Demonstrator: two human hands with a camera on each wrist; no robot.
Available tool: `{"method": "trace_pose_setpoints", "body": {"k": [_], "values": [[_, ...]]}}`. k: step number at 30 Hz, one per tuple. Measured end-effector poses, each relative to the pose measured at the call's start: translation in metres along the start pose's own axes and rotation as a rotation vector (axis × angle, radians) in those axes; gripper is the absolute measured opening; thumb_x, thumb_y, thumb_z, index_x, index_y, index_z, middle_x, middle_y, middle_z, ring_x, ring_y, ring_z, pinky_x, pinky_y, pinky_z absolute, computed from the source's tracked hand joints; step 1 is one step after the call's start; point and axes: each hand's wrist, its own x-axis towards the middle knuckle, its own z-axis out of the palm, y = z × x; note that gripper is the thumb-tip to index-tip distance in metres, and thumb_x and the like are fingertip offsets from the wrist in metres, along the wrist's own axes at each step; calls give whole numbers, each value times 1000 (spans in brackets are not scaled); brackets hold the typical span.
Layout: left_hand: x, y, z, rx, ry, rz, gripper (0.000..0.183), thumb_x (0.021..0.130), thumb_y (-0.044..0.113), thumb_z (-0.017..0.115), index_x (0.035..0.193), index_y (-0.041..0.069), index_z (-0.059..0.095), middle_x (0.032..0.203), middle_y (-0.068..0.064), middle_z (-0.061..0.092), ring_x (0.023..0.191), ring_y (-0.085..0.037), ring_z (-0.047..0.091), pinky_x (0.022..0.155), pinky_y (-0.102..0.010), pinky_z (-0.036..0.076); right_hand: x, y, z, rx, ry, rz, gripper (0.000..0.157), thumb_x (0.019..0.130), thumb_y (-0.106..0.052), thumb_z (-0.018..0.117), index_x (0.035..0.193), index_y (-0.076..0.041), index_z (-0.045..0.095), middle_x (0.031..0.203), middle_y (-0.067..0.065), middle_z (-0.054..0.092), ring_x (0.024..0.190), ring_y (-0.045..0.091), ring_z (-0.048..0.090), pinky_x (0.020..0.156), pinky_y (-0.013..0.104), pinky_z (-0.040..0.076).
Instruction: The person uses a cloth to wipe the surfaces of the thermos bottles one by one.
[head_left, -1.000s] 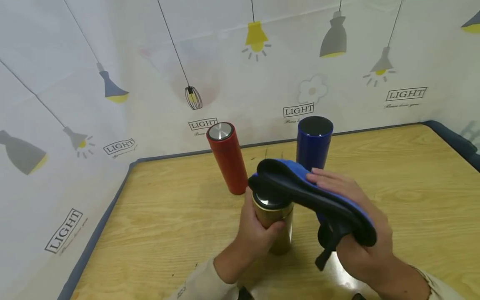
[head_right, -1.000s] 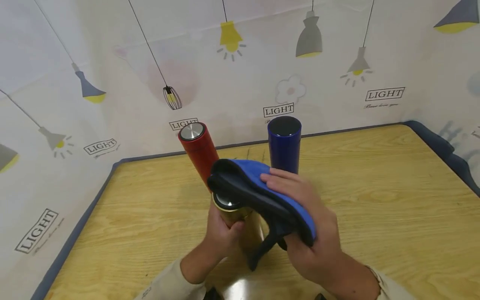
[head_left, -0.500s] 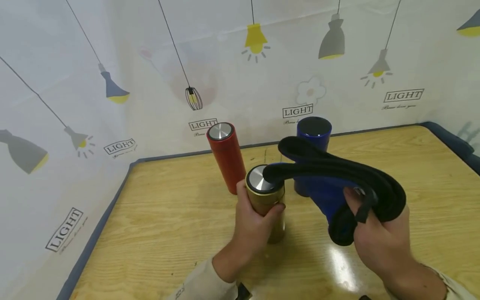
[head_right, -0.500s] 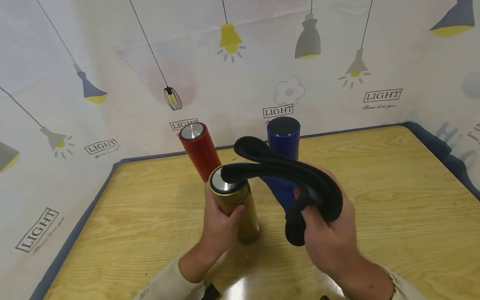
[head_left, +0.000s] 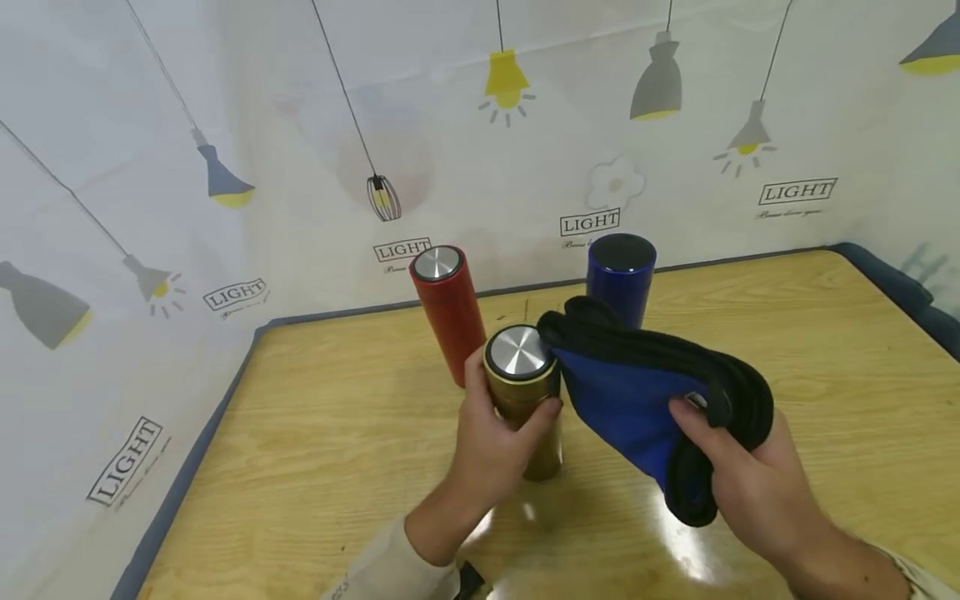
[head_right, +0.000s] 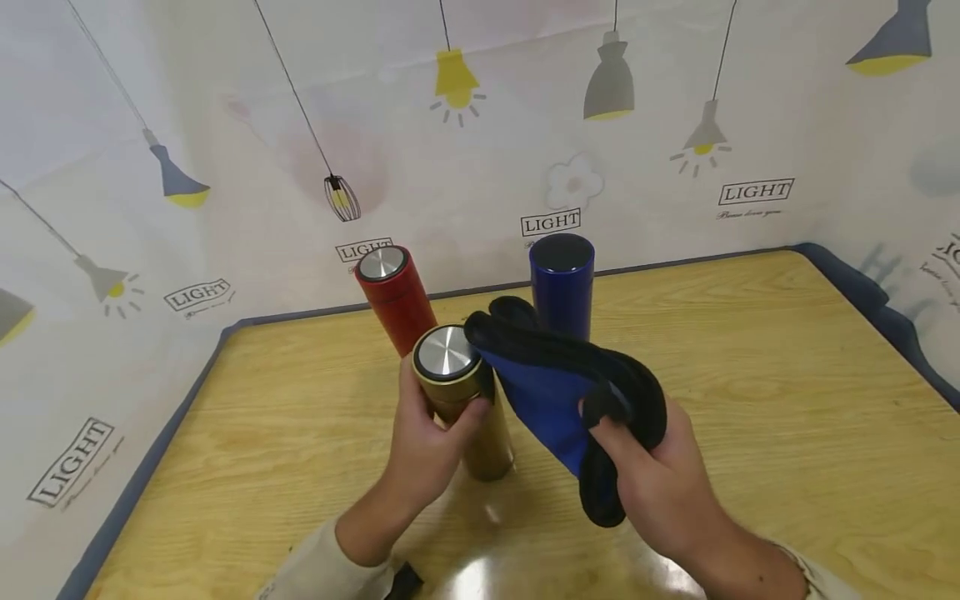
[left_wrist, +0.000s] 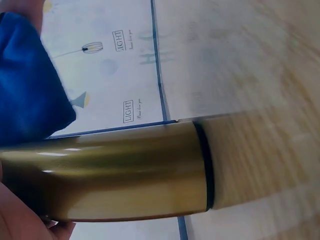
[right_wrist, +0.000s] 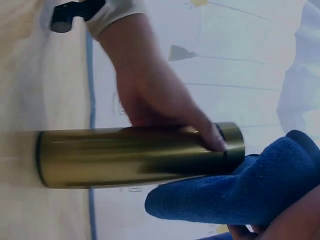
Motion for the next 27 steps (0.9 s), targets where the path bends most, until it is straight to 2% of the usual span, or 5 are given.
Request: {"method": "trace_pose_setpoints", "body": {"k": [3, 8, 14, 21, 27], "values": [[-1, 4, -2, 30, -4, -4, 79, 84, 24, 81, 146, 24, 32, 137, 1, 57, 126, -16, 56, 109, -46, 43, -8, 2, -5, -75, 48, 87, 44, 95, 22, 38, 126, 3, 64, 122, 6, 71, 115, 11, 65, 94, 18, 52], [-4, 6, -8, 121, -25, -31, 84, 84, 28, 82, 149, 25, 30, 139, 3, 55, 126, -15, 55, 105, -46, 45, -19, 5, -17, -267, 101, 243, 36, 100, 9, 47, 124, -8, 68, 120, -4, 72, 111, 5, 66, 91, 13, 51], [-2, 3, -16, 189, -46, -35, 83, 84, 34, 81, 150, 25, 32, 141, 4, 53, 126, -16, 55, 103, -44, 47, -27, 13, -22, -431, 112, 403, 24, 102, -5, 54, 115, -17, 69, 110, -12, 72, 101, 0, 67, 83, 12, 52], [2, -4, -26, 209, 38, -22, 80, 83, 34, 82, 147, 21, 36, 134, 0, 57, 117, -18, 59, 98, -42, 51, -26, 20, -16, -482, 88, 430, 20, 102, -10, 55, 116, -16, 67, 107, -11, 71, 97, 3, 68, 80, 16, 54], [4, -3, -50, 245, 124, 2, 79, 82, 30, 84, 145, 16, 39, 133, -5, 59, 119, -21, 60, 99, -46, 52, -20, 20, -7, -540, 44, 399, 11, 102, -10, 56, 93, -5, 61, 88, -9, 63, 88, 3, 62, 75, 17, 49]]}}
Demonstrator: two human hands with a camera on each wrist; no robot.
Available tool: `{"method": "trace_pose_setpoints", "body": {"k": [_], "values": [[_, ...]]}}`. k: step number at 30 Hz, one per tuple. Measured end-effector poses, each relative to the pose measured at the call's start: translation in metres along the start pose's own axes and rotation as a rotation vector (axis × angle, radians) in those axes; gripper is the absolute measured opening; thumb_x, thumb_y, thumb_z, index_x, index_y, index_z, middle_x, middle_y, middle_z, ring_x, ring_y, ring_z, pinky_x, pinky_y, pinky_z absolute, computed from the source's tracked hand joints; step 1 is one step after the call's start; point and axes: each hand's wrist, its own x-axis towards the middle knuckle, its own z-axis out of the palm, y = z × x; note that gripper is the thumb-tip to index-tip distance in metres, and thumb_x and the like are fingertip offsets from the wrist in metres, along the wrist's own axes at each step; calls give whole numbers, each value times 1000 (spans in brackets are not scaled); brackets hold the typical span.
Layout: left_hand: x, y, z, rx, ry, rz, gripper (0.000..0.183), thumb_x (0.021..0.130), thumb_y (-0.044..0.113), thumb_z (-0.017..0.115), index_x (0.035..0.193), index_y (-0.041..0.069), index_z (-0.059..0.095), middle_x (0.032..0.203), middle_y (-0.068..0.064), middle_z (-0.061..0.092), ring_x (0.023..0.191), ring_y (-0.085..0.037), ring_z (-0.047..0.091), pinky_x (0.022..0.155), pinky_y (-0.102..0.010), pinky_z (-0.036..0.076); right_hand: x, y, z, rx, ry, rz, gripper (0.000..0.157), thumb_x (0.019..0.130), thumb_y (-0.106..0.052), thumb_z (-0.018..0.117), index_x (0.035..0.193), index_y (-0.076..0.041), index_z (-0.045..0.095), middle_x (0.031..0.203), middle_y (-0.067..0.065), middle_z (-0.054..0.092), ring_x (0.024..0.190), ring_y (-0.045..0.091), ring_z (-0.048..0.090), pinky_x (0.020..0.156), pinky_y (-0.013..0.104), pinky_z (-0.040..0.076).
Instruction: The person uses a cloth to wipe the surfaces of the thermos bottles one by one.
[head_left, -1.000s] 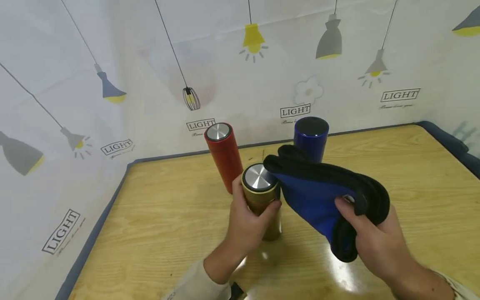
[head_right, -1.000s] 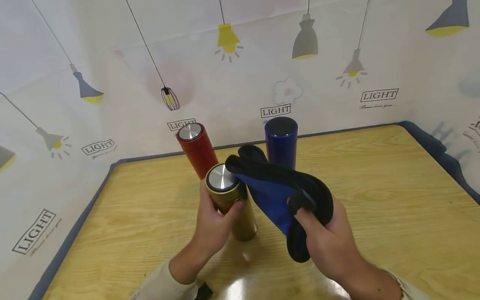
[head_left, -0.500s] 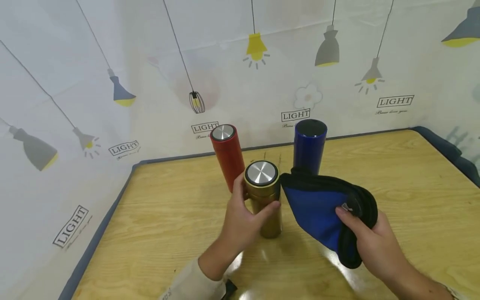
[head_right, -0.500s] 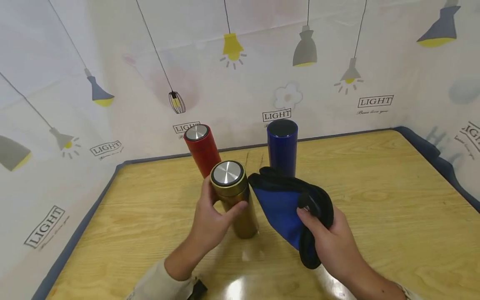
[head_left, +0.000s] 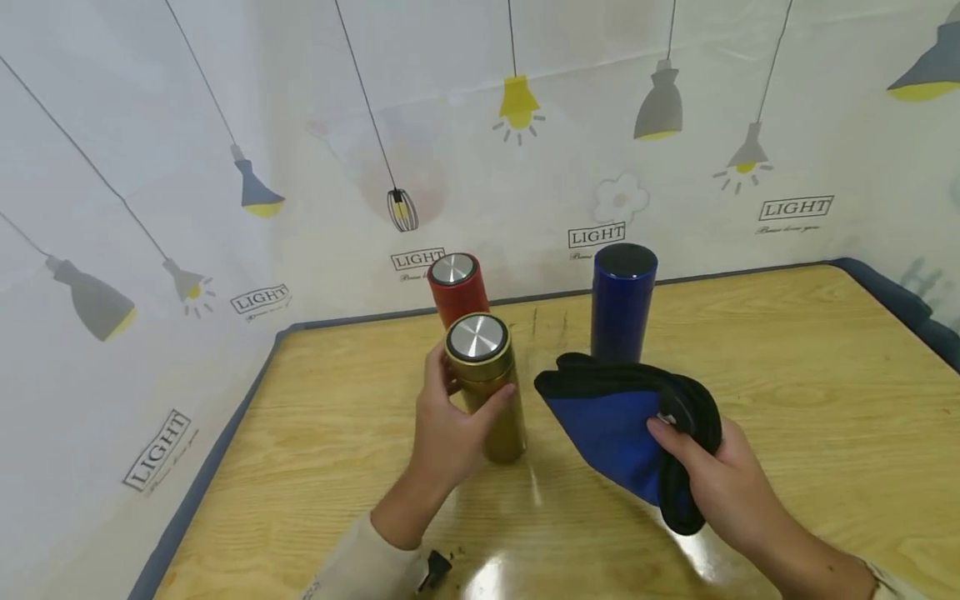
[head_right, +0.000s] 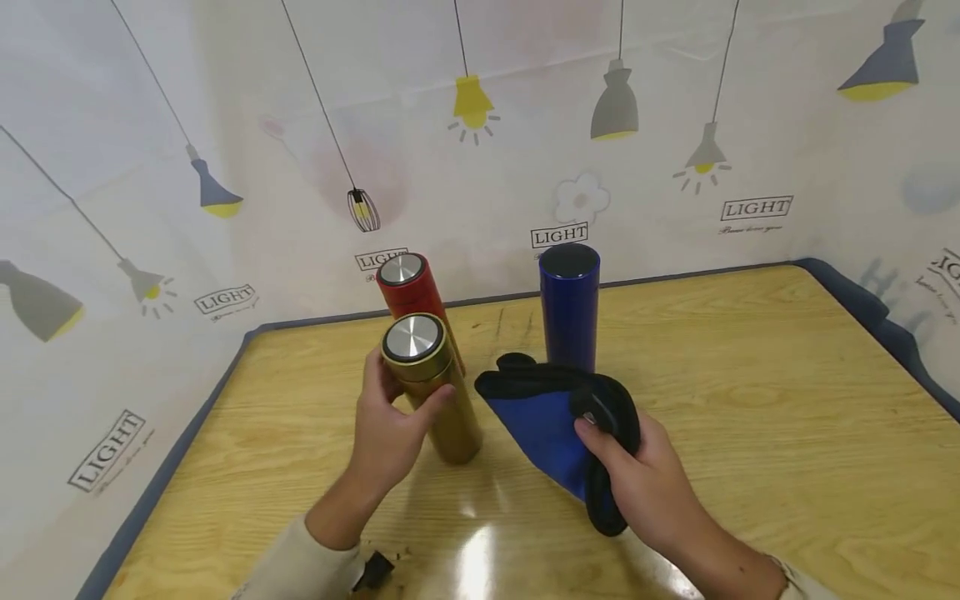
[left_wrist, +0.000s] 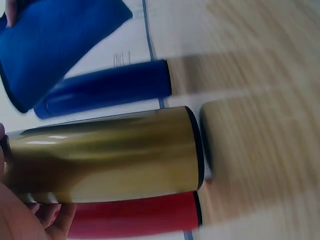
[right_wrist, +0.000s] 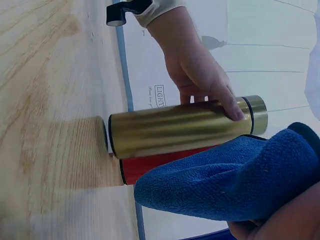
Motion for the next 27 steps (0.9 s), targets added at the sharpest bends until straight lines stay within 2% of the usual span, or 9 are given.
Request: {"method": "trace_pose_setpoints", "body": {"k": [3, 7, 12, 16, 21, 27], "values": [[4, -4, -15, 21, 39, 5, 78, 82, 28, 83, 145, 13, 39, 132, -7, 59, 119, -22, 60, 97, -47, 52, 0, -3, 3, 1, 0, -26, 19, 101, -9, 56, 84, -2, 53, 77, -6, 51, 78, 7, 55, 69, 21, 45], [14, -15, -38, 48, 121, 11, 79, 82, 25, 84, 145, 10, 38, 130, -10, 60, 115, -23, 60, 94, -46, 52, 2, -6, 7, 14, -14, -38, 23, 101, -10, 56, 80, -2, 49, 72, -6, 44, 72, 11, 50, 64, 26, 41], [33, -34, -60, 76, 218, -12, 78, 84, 25, 82, 145, 8, 37, 130, -13, 59, 112, -23, 59, 91, -44, 50, 3, -6, 11, 14, -30, -42, 18, 101, -10, 57, 85, -2, 54, 76, -6, 48, 74, 10, 51, 66, 25, 43], [45, -47, -69, 88, 234, -44, 79, 88, 29, 78, 148, 8, 31, 134, -15, 55, 116, -26, 56, 95, -45, 49, 2, -5, 12, 20, -40, -44, 13, 101, -10, 58, 92, -2, 58, 81, -5, 53, 76, 9, 53, 67, 24, 46], [52, -60, -77, 118, 239, -89, 80, 89, 33, 76, 149, 11, 28, 136, -18, 52, 114, -30, 55, 94, -46, 49, 1, -5, 12, 53, -85, -36, 12, 101, -11, 57, 105, -1, 62, 90, -3, 61, 84, 8, 59, 73, 23, 51], [59, -65, -79, 127, 226, -114, 79, 91, 40, 73, 149, 13, 27, 137, -17, 52, 113, -32, 57, 92, -47, 50, -1, -6, 11, 44, -77, -27, 16, 101, -12, 57, 111, -1, 62, 93, -1, 61, 86, 8, 59, 75, 23, 51]]}}
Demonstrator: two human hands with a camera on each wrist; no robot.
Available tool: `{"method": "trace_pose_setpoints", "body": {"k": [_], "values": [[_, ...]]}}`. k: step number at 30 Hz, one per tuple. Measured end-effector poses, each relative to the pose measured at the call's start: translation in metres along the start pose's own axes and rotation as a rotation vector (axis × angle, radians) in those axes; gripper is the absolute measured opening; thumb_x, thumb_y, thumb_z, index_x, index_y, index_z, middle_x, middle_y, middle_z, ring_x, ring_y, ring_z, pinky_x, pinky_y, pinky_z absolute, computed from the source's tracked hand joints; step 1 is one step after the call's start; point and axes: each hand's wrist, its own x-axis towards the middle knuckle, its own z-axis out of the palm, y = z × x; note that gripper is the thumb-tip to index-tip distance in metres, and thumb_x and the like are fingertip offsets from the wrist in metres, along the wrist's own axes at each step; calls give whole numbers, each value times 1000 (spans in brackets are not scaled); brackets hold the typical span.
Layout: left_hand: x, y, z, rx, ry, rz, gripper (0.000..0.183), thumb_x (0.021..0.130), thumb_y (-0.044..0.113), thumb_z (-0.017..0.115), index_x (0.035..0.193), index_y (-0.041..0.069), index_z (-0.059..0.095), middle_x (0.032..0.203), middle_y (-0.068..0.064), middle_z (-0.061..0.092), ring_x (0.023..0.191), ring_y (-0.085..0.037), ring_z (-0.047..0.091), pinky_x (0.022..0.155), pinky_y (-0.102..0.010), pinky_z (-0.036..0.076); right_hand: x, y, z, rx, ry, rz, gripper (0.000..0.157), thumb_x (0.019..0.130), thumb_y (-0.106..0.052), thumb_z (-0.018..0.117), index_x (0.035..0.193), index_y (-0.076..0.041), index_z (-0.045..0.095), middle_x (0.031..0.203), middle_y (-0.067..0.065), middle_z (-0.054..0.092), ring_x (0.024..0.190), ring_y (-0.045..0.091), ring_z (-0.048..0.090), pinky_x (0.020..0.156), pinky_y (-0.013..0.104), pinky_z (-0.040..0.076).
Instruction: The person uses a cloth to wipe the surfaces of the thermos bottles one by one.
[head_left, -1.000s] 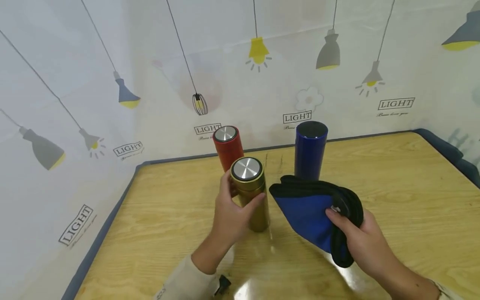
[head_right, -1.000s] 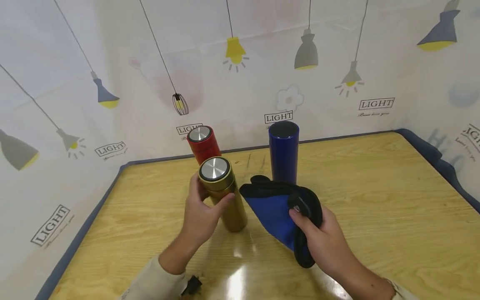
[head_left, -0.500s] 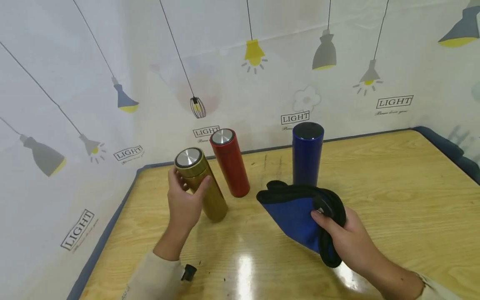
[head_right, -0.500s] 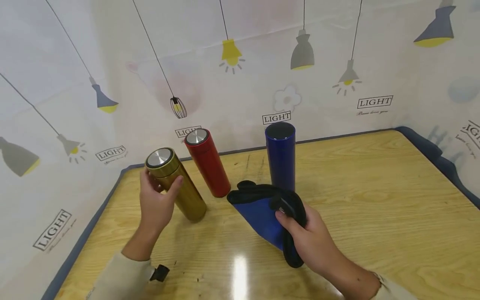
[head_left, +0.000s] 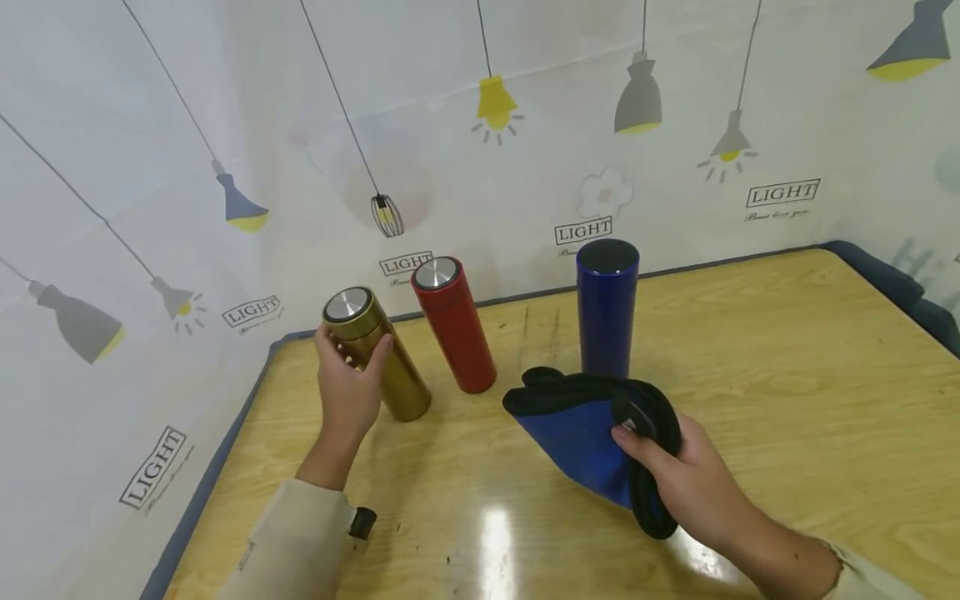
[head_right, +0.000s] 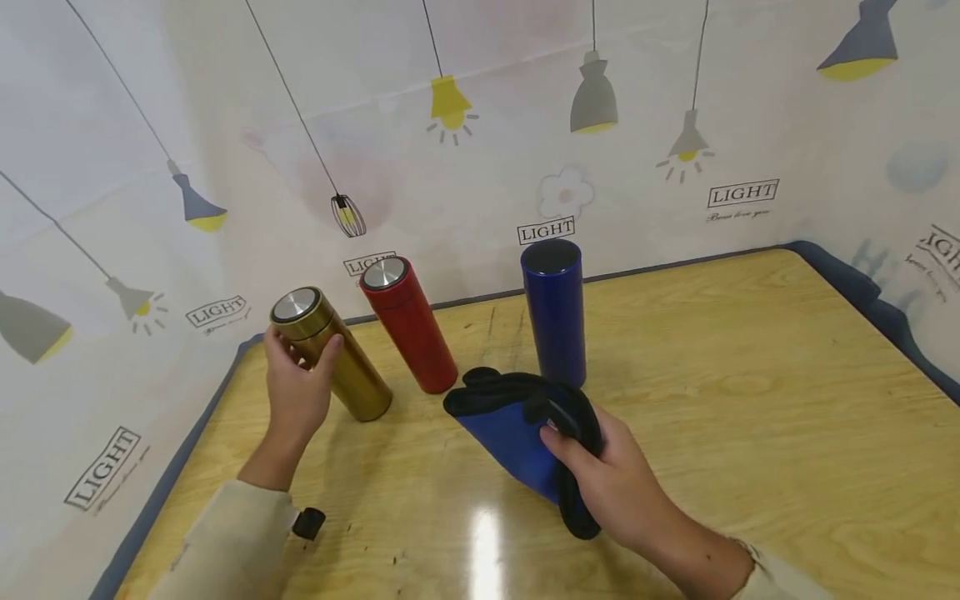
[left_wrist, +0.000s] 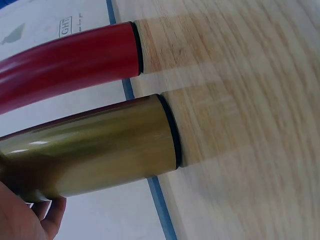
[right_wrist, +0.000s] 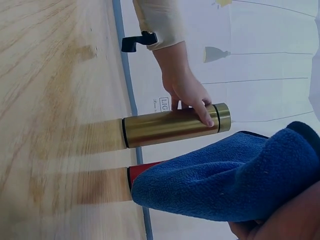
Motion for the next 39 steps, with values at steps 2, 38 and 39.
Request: {"method": "trace_pose_setpoints", "body": {"k": [2, 38, 39], "values": [[1, 1, 0, 7, -11, -8, 80, 91, 41, 72, 150, 13, 26, 138, -17, 51, 116, -32, 56, 95, -49, 49, 0, 0, 0, -3, 1, 9, 17, 101, -13, 57, 112, -1, 61, 95, -1, 62, 88, 8, 59, 76, 22, 51], [4, 66, 97, 124, 49, 348, 97, 88, 26, 77, 161, 23, 12, 169, -2, 5, 156, -21, 7, 118, -49, 36, 3, 0, -6, 35, 36, 30, 7, 100, -9, 57, 100, -2, 58, 89, -2, 56, 85, 9, 57, 72, 23, 50], [6, 65, 98, 112, 55, 320, 99, 88, 27, 77, 161, 24, 11, 168, -2, 6, 155, -20, 9, 118, -48, 36, 3, 0, -5, 42, 31, 32, 7, 101, -8, 57, 99, -2, 58, 88, -2, 56, 84, 9, 57, 72, 23, 50]]}}
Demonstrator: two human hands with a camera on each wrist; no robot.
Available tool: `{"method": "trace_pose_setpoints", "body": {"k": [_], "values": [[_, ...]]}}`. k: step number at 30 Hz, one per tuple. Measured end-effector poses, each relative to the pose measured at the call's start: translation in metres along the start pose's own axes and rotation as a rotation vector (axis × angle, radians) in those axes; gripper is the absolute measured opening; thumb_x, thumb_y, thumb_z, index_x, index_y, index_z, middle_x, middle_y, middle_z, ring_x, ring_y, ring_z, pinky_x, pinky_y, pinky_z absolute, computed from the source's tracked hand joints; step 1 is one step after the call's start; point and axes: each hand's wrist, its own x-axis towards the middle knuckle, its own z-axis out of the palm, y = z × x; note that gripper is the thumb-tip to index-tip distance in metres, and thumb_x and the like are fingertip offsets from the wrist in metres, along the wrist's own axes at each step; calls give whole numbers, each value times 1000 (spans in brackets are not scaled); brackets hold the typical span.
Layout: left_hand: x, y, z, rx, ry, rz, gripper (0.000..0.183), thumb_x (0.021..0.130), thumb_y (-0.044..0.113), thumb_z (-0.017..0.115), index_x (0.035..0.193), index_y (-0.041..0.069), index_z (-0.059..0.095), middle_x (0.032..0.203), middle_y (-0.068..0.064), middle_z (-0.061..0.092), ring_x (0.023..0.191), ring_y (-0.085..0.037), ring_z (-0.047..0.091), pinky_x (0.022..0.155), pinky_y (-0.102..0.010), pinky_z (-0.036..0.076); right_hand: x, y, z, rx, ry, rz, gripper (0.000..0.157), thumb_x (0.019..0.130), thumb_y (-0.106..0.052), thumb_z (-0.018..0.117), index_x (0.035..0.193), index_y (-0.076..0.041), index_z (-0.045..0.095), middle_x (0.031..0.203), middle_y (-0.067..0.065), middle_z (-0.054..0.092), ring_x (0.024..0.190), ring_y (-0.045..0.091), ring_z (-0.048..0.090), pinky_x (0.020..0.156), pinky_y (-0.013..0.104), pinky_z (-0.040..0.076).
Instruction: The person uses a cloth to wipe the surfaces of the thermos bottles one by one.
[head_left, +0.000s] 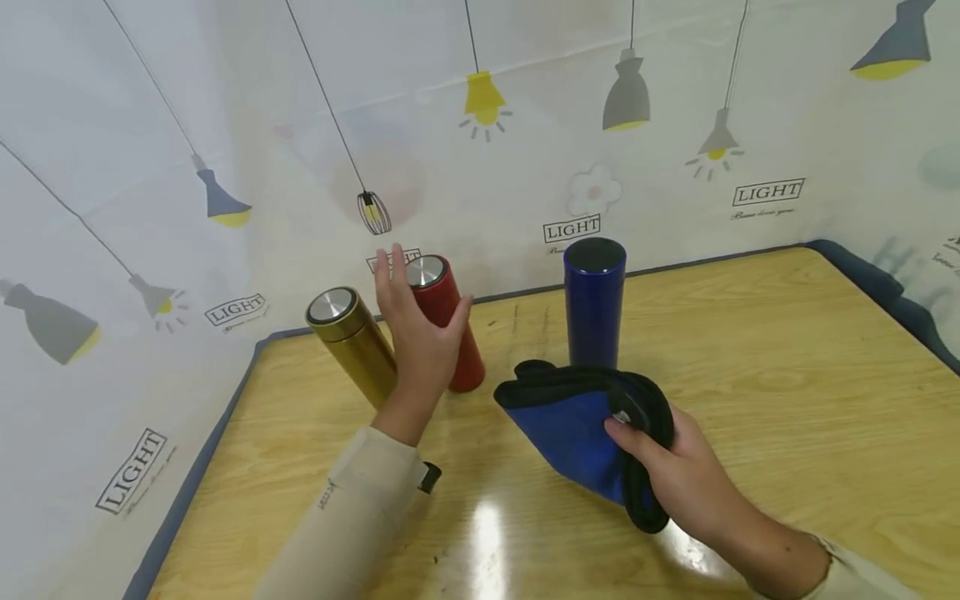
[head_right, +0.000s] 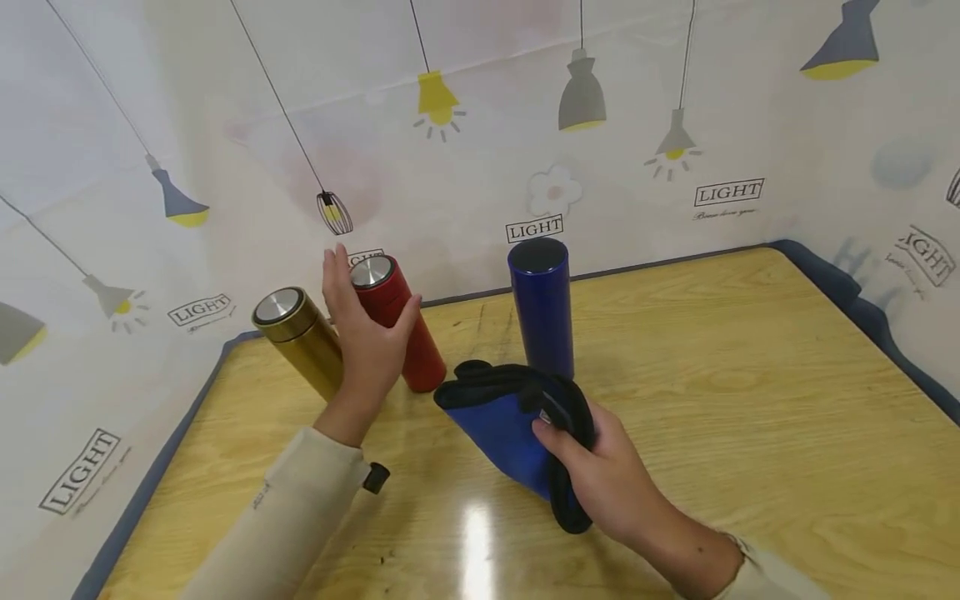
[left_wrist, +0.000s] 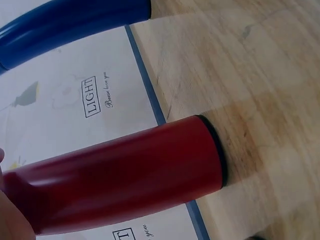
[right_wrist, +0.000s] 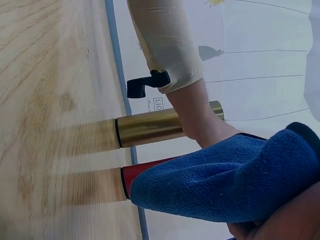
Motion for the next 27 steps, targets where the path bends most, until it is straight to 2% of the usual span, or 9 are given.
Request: {"method": "trace_pose_setpoints", "body": {"k": [2, 7, 12, 17, 21, 24, 27], "values": [[1, -3, 2, -29, 2, -53, 101, 86, 29, 79, 160, 25, 9, 167, -2, 10, 153, -20, 17, 117, -46, 38, 0, 0, 1, 2, 1, 6, 7, 100, -8, 57, 97, -2, 57, 87, -2, 54, 83, 10, 55, 71, 23, 49], [1, -9, 4, -124, -8, -150, 105, 85, 30, 80, 160, 32, 6, 160, -5, 24, 140, -20, 39, 111, -41, 45, 0, -2, 1, 11, -15, 14, 11, 101, -10, 57, 104, 0, 59, 92, 0, 59, 86, 9, 58, 74, 23, 51], [-2, -11, 4, -198, -31, -180, 96, 90, 27, 76, 159, 34, 10, 151, -6, 39, 133, -19, 47, 107, -42, 48, -1, -5, 2, 19, -46, 26, 17, 102, -14, 56, 108, 2, 60, 100, 5, 62, 91, 11, 61, 78, 25, 53], [-7, -3, 4, -264, -34, -161, 88, 90, 27, 75, 157, 29, 17, 148, -5, 42, 129, -19, 50, 104, -41, 51, -2, -6, 0, -39, 19, 42, 20, 101, -17, 58, 112, -1, 62, 105, 6, 63, 96, 9, 59, 84, 22, 51], [-14, 10, -3, -312, -44, -133, 84, 89, 28, 75, 154, 29, 22, 145, -5, 45, 126, -18, 52, 100, -40, 53, -1, -6, -1, -75, 68, 73, 19, 101, -19, 58, 110, -3, 62, 102, 3, 61, 96, 9, 57, 84, 20, 48], [-22, 20, -9, -318, -78, -72, 81, 88, 25, 75, 152, 25, 24, 141, -7, 48, 122, -19, 55, 96, -41, 56, 0, -6, 0, -88, 86, 89, 18, 102, -19, 58, 107, -3, 61, 98, 1, 59, 94, 8, 56, 83, 19, 47], [-32, 28, -15, -299, -96, 35, 79, 86, 22, 76, 149, 20, 28, 135, -12, 53, 116, -22, 59, 90, -42, 58, 0, -6, 0, -103, 95, 85, 18, 102, -19, 57, 107, -3, 61, 99, 2, 61, 95, 8, 57, 83, 18, 47]]}}
